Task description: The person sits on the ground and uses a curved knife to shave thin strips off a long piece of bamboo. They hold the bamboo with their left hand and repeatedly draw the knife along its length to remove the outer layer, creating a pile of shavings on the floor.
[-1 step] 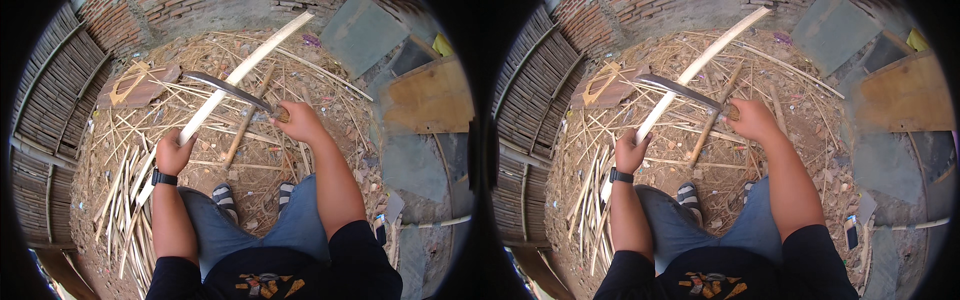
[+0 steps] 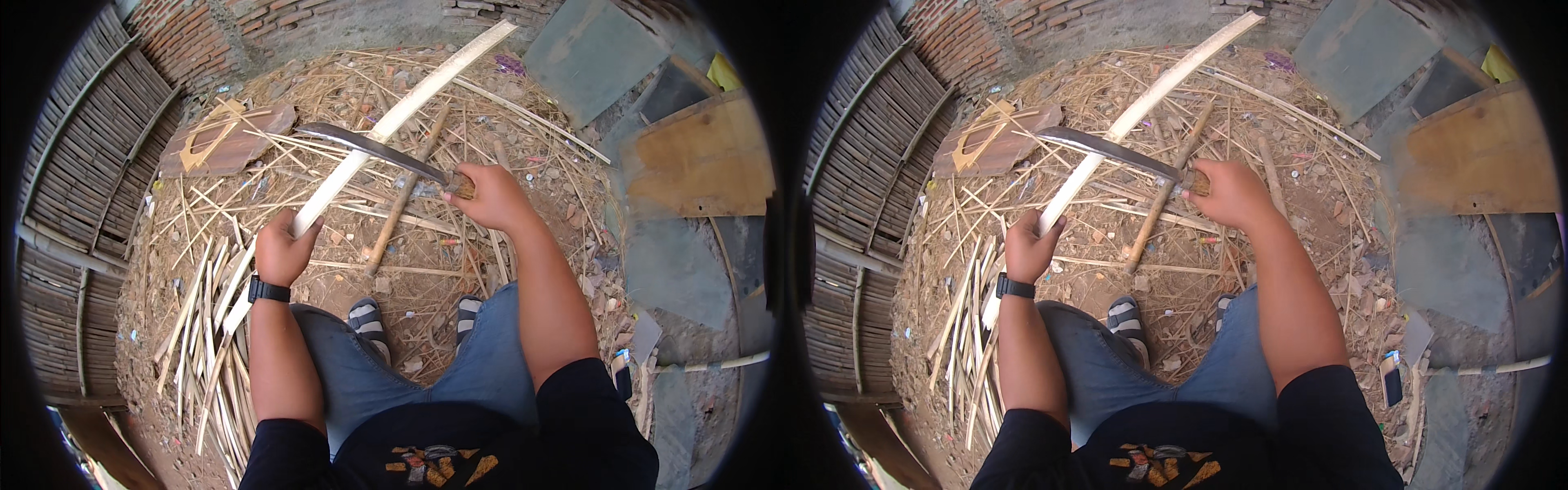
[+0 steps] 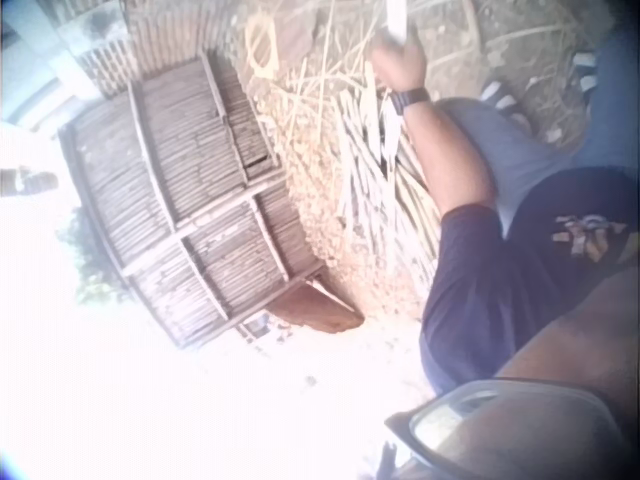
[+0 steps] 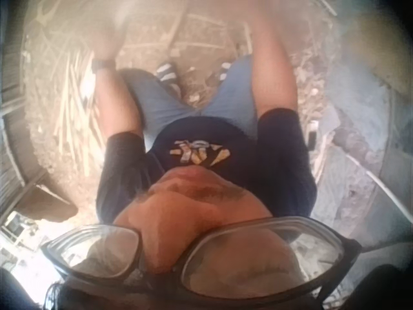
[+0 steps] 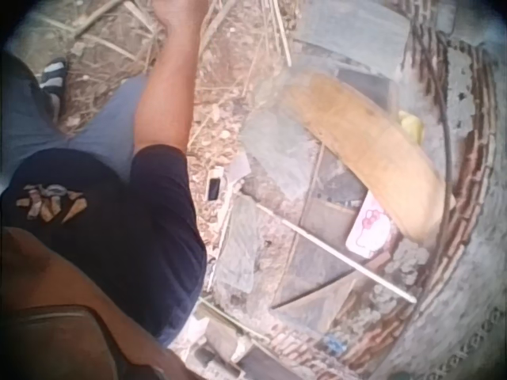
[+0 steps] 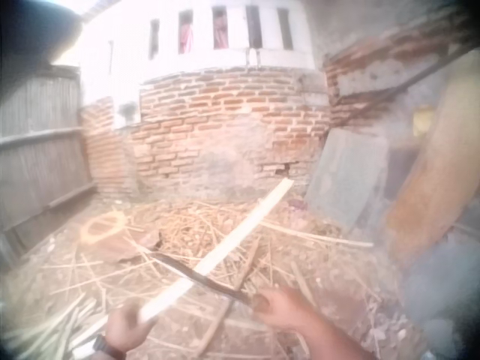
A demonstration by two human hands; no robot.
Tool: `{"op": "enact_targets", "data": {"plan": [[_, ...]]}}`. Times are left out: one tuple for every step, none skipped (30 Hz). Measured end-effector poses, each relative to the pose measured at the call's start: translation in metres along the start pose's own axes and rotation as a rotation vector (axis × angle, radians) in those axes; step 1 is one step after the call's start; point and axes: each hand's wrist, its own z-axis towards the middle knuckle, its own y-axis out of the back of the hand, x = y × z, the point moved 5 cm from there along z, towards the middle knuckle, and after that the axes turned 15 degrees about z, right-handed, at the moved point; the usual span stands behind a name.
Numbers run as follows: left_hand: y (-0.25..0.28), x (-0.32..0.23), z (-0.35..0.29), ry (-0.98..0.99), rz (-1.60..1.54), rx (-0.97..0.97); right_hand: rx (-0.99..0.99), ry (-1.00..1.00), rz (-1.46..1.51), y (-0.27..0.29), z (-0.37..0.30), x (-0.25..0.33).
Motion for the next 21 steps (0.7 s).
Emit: {"op": "enact_targets", "data": {"plan": [[0.0,0.003,-0.001,0.004,-0.005,0.013,0.006,0.036,0.0,0.001,0.001,-0.003],[0.002,0.0,-0.001,-0.001,0.025,0.014,0.046,-0.048,0.072,0.006,0.006,-0.014],[0.004,-0.004,-0.002,-0.004,0.051,0.008,0.0,-0.095,0.079,0.014,0.009,-0.024],[0.006,-0.007,-0.002,-0.007,0.076,0.003,-0.046,-0.142,0.087,0.02,0.01,-0.035],[0.007,-0.008,-0.002,-0.008,0.073,-0.003,-0.091,-0.186,0.095,0.024,0.013,-0.037],[0.008,-0.008,-0.002,-0.009,0.068,-0.008,-0.111,-0.16,0.075,0.024,0.013,-0.035],[0.008,-0.009,-0.001,-0.011,0.064,-0.013,-0.109,-0.162,0.059,0.021,0.01,-0.033],[0.007,-0.007,-0.001,-0.008,0.061,-0.016,-0.102,-0.164,0.045,0.013,0.007,-0.018],[0.005,-0.007,0.0,0.004,0.047,-0.011,-0.098,-0.171,0.033,0.006,0.003,-0.009],[0.004,-0.006,0.001,0.017,0.033,-0.007,-0.037,-0.113,0.011,-0.003,0.002,-0.003],[0.004,-0.002,0.0,0.035,0.026,-0.002,-0.006,-0.062,-0.016,-0.006,0.001,0.007],[0.004,0.001,0.0,0.025,-0.006,-0.017,0.022,-0.014,-0.042,-0.005,-0.001,0.021],[0.004,0.002,-0.002,0.019,-0.002,-0.017,0.05,0.036,-0.067,-0.006,-0.002,0.029],[0.006,-0.001,-0.002,0.008,0.002,-0.021,0.015,0.005,-0.029,-0.003,0.0,0.021],[0.009,-0.005,-0.003,-0.003,0.002,-0.028,-0.021,-0.024,0.005,0.003,0.004,0.006],[0.008,-0.006,-0.003,0.015,-0.021,-0.019,-0.057,-0.051,0.04,0.007,0.007,-0.009],[0.007,-0.007,-0.002,-0.013,0.008,-0.028,-0.102,-0.096,0.061,0.013,0.009,-0.022],[0.008,-0.009,-0.002,-0.017,0.025,-0.02,-0.145,-0.138,0.076,0.02,0.012,-0.033],[0.008,-0.011,-0.001,-0.022,0.041,-0.01,-0.189,-0.182,0.092,0.025,0.015,-0.043],[0.008,-0.011,-0.002,-0.025,0.074,-0.01,-0.2,-0.199,0.076,0.025,0.013,-0.04],[0.009,-0.011,-0.001,-0.029,0.107,-0.009,-0.197,-0.19,0.063,0.024,0.011,-0.037]]}}
